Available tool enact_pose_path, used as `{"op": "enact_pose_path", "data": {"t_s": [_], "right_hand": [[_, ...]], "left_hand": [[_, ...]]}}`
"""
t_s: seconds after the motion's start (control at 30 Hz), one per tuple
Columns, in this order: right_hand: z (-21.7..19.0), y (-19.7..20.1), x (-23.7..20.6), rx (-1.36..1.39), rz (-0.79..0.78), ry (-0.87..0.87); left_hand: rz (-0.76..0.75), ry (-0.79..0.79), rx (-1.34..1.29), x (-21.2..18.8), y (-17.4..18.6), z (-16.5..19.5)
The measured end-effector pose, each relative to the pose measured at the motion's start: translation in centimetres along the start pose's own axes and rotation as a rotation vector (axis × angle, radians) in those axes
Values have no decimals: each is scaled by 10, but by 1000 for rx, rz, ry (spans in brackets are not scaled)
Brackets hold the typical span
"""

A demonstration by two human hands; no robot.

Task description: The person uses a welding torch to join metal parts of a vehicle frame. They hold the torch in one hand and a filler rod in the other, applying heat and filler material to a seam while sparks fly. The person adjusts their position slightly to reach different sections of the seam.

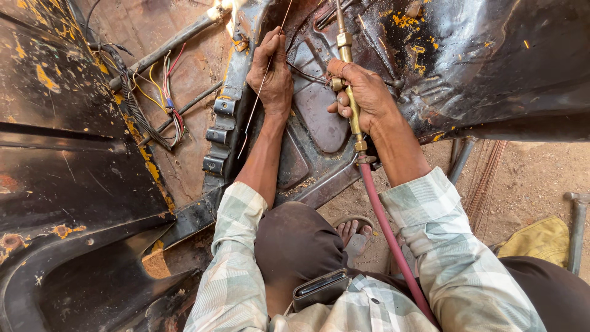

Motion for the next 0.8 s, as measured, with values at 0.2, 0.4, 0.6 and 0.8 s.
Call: {"op": "enact_pose_path", "data": {"t_s": [0.2, 0.4, 0.6, 0.8], "right_hand": [[1, 1, 0, -5, -17, 2], [-1, -1, -1, -19, -7, 1], [-2, -2, -3, 3, -1, 4], [-1, -2, -2, -11, -6, 4]], "left_hand": [[-1, -11, -11, 1, 0, -2], [-9, -14, -2, 3, -1, -2], [-12, -26, -18, 5, -2, 1], [-10, -17, -14, 4, -2, 2]]}}
Point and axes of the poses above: each hand's wrist, its own x-axis towards the middle knuckle, its own y-axis out of the back of the hand, z = x × y, the point moved 4 cm from there along x, towards the middle knuckle, and after that the axes turned 13 degrees about z, right-handed, at the moved point
